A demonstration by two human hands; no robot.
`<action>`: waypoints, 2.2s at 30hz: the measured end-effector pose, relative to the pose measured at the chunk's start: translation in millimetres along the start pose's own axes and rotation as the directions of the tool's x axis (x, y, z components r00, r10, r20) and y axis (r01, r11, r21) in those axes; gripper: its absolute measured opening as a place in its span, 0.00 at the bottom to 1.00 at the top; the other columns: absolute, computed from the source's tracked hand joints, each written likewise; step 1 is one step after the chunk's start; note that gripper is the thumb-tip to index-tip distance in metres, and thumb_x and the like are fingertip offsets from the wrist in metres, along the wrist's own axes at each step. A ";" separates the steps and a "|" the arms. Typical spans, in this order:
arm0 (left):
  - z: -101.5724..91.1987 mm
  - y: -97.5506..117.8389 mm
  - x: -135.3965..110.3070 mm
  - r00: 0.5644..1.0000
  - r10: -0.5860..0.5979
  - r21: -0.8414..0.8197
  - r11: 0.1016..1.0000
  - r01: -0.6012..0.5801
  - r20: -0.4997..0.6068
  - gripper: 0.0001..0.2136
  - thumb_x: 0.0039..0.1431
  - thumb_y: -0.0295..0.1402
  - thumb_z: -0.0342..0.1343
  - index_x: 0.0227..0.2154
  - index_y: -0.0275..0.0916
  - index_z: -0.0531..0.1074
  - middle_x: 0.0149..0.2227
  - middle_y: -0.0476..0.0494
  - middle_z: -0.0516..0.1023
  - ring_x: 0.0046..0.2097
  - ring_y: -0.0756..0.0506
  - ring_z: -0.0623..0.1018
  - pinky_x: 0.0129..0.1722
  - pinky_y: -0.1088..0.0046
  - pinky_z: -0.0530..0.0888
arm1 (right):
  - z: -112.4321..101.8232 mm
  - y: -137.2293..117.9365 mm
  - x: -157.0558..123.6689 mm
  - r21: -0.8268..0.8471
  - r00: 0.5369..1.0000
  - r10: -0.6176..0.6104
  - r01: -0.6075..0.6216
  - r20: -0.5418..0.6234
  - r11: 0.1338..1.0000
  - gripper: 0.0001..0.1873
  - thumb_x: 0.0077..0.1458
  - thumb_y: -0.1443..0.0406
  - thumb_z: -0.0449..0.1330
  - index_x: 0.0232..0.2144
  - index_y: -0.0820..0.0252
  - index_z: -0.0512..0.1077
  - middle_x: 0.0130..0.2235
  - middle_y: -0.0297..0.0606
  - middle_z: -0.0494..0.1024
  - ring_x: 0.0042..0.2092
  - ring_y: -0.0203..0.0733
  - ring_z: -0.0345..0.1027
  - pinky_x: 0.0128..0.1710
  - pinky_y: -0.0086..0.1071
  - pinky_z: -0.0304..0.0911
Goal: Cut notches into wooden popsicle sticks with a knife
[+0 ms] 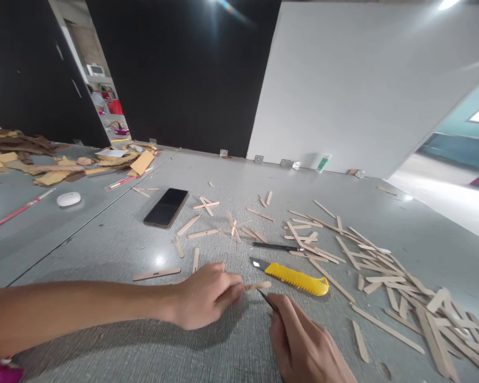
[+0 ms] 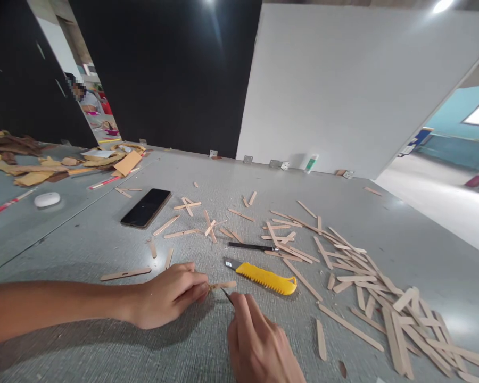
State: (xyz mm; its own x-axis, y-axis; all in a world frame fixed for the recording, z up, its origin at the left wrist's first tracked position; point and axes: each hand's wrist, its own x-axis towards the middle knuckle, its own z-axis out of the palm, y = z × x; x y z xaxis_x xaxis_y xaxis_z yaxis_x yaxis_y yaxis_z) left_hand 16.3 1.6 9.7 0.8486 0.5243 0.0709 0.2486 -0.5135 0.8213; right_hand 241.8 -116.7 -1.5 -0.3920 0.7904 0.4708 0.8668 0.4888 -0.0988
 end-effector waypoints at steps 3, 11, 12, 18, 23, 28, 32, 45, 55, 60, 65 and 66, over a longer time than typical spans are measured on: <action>1.9 5.7 -2.8 0.997 -0.082 -0.212 0.974 0.079 -0.004 0.20 0.77 0.46 0.41 0.32 0.40 0.66 0.23 0.55 0.60 0.26 0.49 0.61 0.31 0.70 0.60 | -1.5 0.3 1.2 0.071 1.000 -0.014 0.015 -0.009 0.997 0.22 0.70 0.76 0.41 0.60 0.71 0.62 0.46 0.53 0.83 0.42 0.44 0.84 0.37 0.31 0.79; 22.7 28.1 -12.8 0.983 -0.123 -0.738 0.649 0.184 0.137 0.17 0.77 0.46 0.39 0.33 0.42 0.59 0.23 0.58 0.53 0.23 0.52 0.52 0.22 0.75 0.52 | 2.7 0.7 -5.3 0.100 0.980 0.005 0.015 -0.197 0.995 0.19 0.71 0.74 0.50 0.61 0.63 0.65 0.46 0.45 0.84 0.42 0.42 0.83 0.42 0.30 0.78; 23.4 28.9 -12.6 0.982 -0.097 -0.794 0.578 0.186 0.159 0.17 0.76 0.47 0.42 0.33 0.42 0.59 0.23 0.59 0.54 0.23 0.53 0.51 0.22 0.74 0.51 | 3.2 3.1 -6.1 0.117 0.986 -0.010 0.030 -0.169 0.993 0.17 0.71 0.74 0.49 0.59 0.63 0.66 0.43 0.44 0.84 0.38 0.41 0.83 0.37 0.30 0.78; 20.8 22.7 -10.6 0.976 -0.020 -0.878 0.432 0.204 0.217 0.17 0.76 0.47 0.46 0.34 0.42 0.58 0.24 0.59 0.53 0.23 0.54 0.49 0.23 0.72 0.49 | -0.8 10.4 -3.2 0.082 0.991 -0.128 0.131 -0.045 0.988 0.18 0.72 0.75 0.47 0.60 0.70 0.63 0.39 0.47 0.85 0.34 0.43 0.82 0.31 0.31 0.76; 20.2 12.2 -10.1 0.977 0.036 -0.906 0.383 0.180 0.210 0.14 0.79 0.42 0.43 0.35 0.42 0.60 0.22 0.60 0.51 0.21 0.53 0.49 0.22 0.72 0.49 | -0.3 9.9 0.6 0.016 0.994 0.001 0.001 -0.109 1.000 0.20 0.73 0.72 0.48 0.64 0.67 0.63 0.47 0.53 0.83 0.40 0.47 0.84 0.35 0.34 0.78; 22.1 4.7 -8.0 0.972 0.104 -0.938 0.302 0.172 0.212 0.15 0.78 0.43 0.44 0.34 0.42 0.59 0.21 0.60 0.49 0.20 0.54 0.47 0.20 0.74 0.48 | 0.5 9.2 -1.7 0.098 0.999 0.046 -0.044 -0.019 0.994 0.26 0.73 0.73 0.46 0.70 0.60 0.57 0.46 0.46 0.85 0.35 0.39 0.83 0.33 0.27 0.78; 22.6 2.8 -8.3 0.970 0.112 -0.937 0.305 0.173 0.216 0.15 0.78 0.44 0.44 0.34 0.42 0.59 0.21 0.60 0.48 0.20 0.54 0.47 0.21 0.73 0.48 | -0.3 7.4 -3.7 0.099 0.993 0.109 -0.105 -0.039 0.989 0.21 0.74 0.68 0.46 0.66 0.64 0.59 0.48 0.52 0.84 0.40 0.43 0.84 0.38 0.30 0.79; 17.3 14.8 -14.9 0.995 -0.042 -0.824 0.558 0.097 0.089 0.17 0.78 0.44 0.43 0.32 0.41 0.59 0.24 0.58 0.55 0.22 0.54 0.54 0.24 0.71 0.50 | -9.4 16.8 0.1 0.156 1.000 0.022 -0.025 0.023 0.987 0.16 0.74 0.71 0.46 0.59 0.59 0.64 0.42 0.42 0.83 0.35 0.41 0.83 0.31 0.27 0.76; 18.0 16.1 -17.5 0.997 -0.021 -0.813 0.578 0.070 0.071 0.17 0.79 0.43 0.41 0.34 0.40 0.61 0.24 0.58 0.56 0.23 0.54 0.54 0.24 0.71 0.53 | -9.9 21.0 -2.2 0.118 0.994 -0.102 0.099 0.024 0.988 0.16 0.72 0.74 0.46 0.58 0.64 0.64 0.41 0.44 0.83 0.36 0.40 0.82 0.32 0.28 0.75; 19.4 15.4 -15.4 0.993 0.023 -0.857 0.509 0.085 0.113 0.18 0.79 0.44 0.41 0.32 0.41 0.58 0.25 0.57 0.55 0.23 0.54 0.53 0.24 0.71 0.52 | -7.8 24.5 -8.8 0.094 0.989 -0.134 0.128 0.057 0.987 0.20 0.70 0.76 0.47 0.61 0.67 0.63 0.44 0.49 0.83 0.38 0.43 0.83 0.34 0.30 0.76; 18.5 9.9 -12.0 0.982 -0.012 -0.896 0.405 0.179 0.191 0.17 0.78 0.43 0.43 0.32 0.41 0.58 0.24 0.58 0.54 0.22 0.55 0.51 0.22 0.71 0.49 | -12.3 24.2 -13.7 -0.063 0.962 -0.238 0.248 0.137 0.967 0.35 0.65 0.79 0.44 0.73 0.80 0.45 0.52 0.67 0.80 0.47 0.54 0.83 0.35 0.36 0.79; 18.0 8.9 -11.2 0.981 -0.023 -0.904 0.385 0.188 0.194 0.17 0.78 0.43 0.44 0.32 0.41 0.58 0.23 0.58 0.53 0.21 0.55 0.50 0.22 0.72 0.48 | -13.1 22.9 -13.6 -0.093 0.960 -0.240 0.255 0.147 0.962 0.39 0.64 0.80 0.44 0.74 0.80 0.40 0.52 0.68 0.80 0.47 0.54 0.83 0.34 0.36 0.80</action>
State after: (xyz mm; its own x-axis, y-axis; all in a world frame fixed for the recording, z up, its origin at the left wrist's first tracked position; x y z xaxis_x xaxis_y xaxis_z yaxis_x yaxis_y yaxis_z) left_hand 17.5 -21.1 6.0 0.9172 0.3940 -0.0592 -0.1668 0.5147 0.8410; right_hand 271.0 -121.1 1.2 -0.6297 0.6954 0.3464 0.7629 0.6378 0.1064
